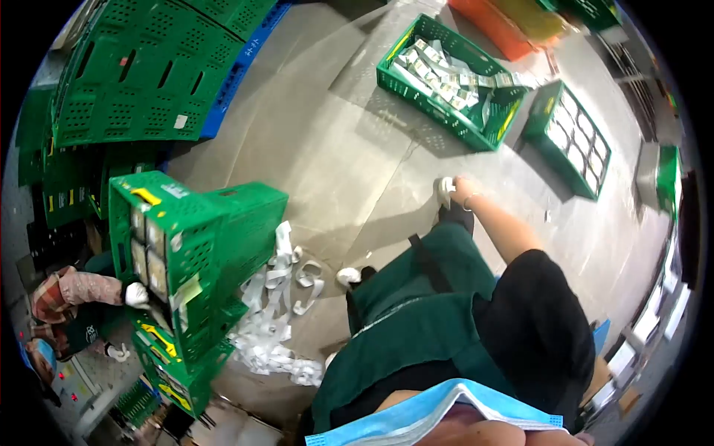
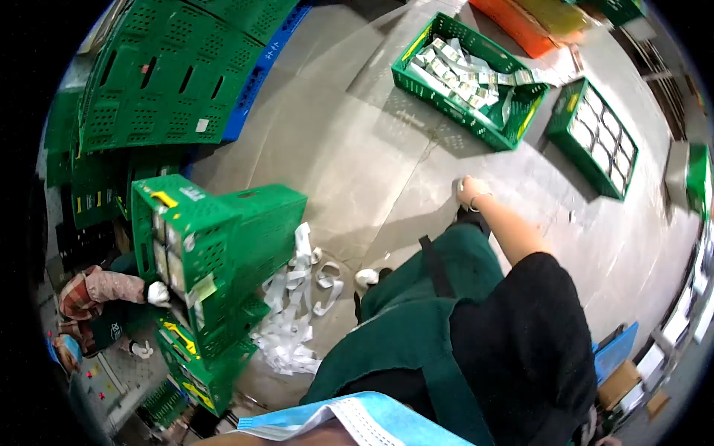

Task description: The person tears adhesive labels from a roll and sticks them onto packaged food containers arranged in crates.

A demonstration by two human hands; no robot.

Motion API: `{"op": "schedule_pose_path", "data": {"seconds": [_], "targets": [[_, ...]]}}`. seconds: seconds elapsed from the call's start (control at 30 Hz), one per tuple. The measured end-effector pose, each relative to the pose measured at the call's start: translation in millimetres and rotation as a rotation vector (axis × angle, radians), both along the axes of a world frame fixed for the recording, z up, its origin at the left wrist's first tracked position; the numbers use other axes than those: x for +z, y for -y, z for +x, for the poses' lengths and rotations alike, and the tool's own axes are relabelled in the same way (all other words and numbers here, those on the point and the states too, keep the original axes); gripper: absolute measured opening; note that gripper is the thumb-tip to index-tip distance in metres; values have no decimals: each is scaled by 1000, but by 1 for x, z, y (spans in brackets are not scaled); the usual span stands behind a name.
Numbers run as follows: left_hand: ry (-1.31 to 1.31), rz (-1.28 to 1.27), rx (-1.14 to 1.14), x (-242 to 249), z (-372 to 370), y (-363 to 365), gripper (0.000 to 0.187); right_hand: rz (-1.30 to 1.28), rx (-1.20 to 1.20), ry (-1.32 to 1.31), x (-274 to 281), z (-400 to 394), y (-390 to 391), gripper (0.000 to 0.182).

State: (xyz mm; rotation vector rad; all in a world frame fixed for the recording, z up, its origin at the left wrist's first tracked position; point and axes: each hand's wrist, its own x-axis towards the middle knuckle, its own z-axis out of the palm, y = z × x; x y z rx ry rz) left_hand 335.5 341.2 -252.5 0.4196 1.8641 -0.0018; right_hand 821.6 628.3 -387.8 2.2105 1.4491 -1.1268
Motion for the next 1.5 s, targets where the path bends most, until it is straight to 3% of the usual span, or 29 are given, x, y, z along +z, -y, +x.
{"op": "schedule_pose_path", "data": {"seconds": [0.07, 0.17, 0.2, 0.3, 0.4, 0.47, 0.53, 0.63, 0.67, 0.7, 0.83, 0.93, 1.0, 1.03, 1.07, 1.1, 1.13, 1.17, 1.23, 1.27, 1.33, 1.37, 1.4, 1.43, 1.47, 1.5], "targets": [[-88, -48, -79, 0, 58, -8, 26, 78, -116, 17, -49, 79, -29, 33], [-190, -105, -95, 1, 120, -15, 26, 150, -284, 18, -135, 154, -60, 42], [-213, -120, -100, -2, 142, -22, 27, -4, -167, 37, -143, 170, -77, 40], [-291, -165, -100, -6, 179, -25, 27, -126, -198, 201, -216, 182, -101, 28], [-268, -282, 34, -15, 220, -26, 25, -79, -70, 305, -242, 179, -120, 41], [-207, -358, 109, -27, 237, -31, 24, -49, -6, 120, -306, 192, -117, 41], [-138, -302, 417, -38, 247, -29, 24, -276, 78, -63, -305, 179, -139, 46], [-46, -211, 526, -65, 262, -25, 28, -23, 225, -5, -354, 188, -122, 34], [-43, -174, 513, -75, 271, -28, 29, -23, 419, 11, -351, 185, -118, 33], [-1, -181, 510, -87, 280, -31, 29, -45, 289, -65, -315, 166, -126, 32], [85, -54, 495, -134, 307, -40, 33, -206, 457, -105, -252, 98, -90, 23], [73, 131, 432, -173, 311, -73, 33, -242, 506, -254, -195, 44, -44, 30], [238, 347, 541, -193, 307, -111, 29, -251, 501, -338, -168, 16, -5, 34], [376, 219, 631, -207, 294, -130, 23, -240, 508, -366, -149, 3, 12, 34], [484, 388, 612, -218, 283, -137, 33, -236, 526, -398, -131, -12, 33, 35], [298, 413, 550, -204, 284, -159, 37, -225, 545, -411, -123, -28, 59, 34], [295, 405, 586, -200, 277, -170, 64, -210, 575, -426, -117, -42, 82, 34], [264, 240, 478, -178, 271, -191, 78, -250, 596, -465, -103, -55, 102, 34], [162, 223, 505, -204, 250, -184, 67, -280, 605, -541, -69, -79, 135, 29], [230, 538, 638, -233, 234, -155, 46, -278, 591, -571, -54, -95, 156, 24], [-31, 444, 905, -198, 225, -139, 29, -293, 647, -726, -51, -119, 196, 25], [89, 539, 1173, -202, 210, -113, 28, -363, 739, -789, -57, -126, 211, 27], [45, 507, 1086, -197, 198, -90, 37, -440, 842, -867, -64, -135, 223, 28], [-166, 462, 996, -214, 184, -49, 43, -432, 986, -1045, -59, -130, 211, 34], [-358, 415, 879, -241, 197, -28, 49, -78, 767, -980, -84, -98, 201, 39], [-369, 486, 959, -244, 204, -13, 60, 110, 934, -741, -108, -88, 170, 49]]}}
